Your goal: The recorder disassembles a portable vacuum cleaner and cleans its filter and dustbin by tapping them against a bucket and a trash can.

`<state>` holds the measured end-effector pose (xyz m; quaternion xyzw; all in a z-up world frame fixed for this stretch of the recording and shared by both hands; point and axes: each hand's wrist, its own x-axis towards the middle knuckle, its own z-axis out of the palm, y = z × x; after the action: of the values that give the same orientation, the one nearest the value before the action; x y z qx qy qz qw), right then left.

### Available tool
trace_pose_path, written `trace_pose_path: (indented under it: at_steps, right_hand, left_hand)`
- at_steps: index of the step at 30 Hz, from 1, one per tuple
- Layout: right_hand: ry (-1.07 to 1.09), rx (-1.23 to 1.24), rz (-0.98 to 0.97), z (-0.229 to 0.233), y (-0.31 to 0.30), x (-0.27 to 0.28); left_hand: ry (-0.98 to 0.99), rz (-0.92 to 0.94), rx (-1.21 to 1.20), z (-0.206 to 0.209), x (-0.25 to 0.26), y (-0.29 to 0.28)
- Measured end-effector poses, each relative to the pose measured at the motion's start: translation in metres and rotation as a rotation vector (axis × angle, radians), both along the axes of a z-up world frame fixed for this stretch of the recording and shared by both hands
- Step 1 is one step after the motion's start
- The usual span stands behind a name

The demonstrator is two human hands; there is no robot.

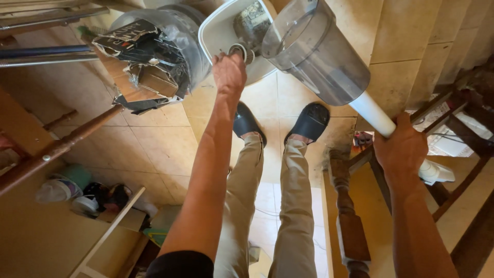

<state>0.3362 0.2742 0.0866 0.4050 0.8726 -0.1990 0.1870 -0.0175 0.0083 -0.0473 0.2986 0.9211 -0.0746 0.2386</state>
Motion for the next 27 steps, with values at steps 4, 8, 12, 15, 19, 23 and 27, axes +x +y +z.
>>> trace_pose_path:
  at_steps: [4, 8, 12, 15, 19, 23, 27]
  right_hand:
    - [-0.001, -0.012, 0.006, -0.002, 0.003, 0.003]
    - [0.010, -0.020, -0.003, -0.005, 0.004, 0.009]
    - [-0.027, -0.021, -0.007, -0.002, 0.005, 0.005]
    - [-0.038, -0.031, -0.012, -0.001, 0.005, 0.003]
    - [-0.022, -0.036, -0.014, 0.000, 0.003, 0.004]
    - [-0.023, -0.041, -0.031, 0.002, 0.002, 0.002]
    - [-0.018, -0.042, -0.025, 0.002, -0.001, 0.002]
  left_hand:
    - [-0.022, 0.135, 0.089, 0.013, -0.006, 0.001]
    - [-0.081, 0.245, 0.166, 0.045, -0.007, 0.008]
    - [-0.207, 0.435, 0.489, 0.048, -0.003, -0.002]
    - [-0.344, 0.575, 0.535, 0.048, -0.001, -0.010]
    - [-0.367, 0.683, 0.498, 0.051, 0.002, -0.018]
    - [-0.379, 0.757, 0.545, 0.044, 0.010, -0.028]
    - [-0.487, 0.891, 0.700, 0.017, 0.018, -0.047]
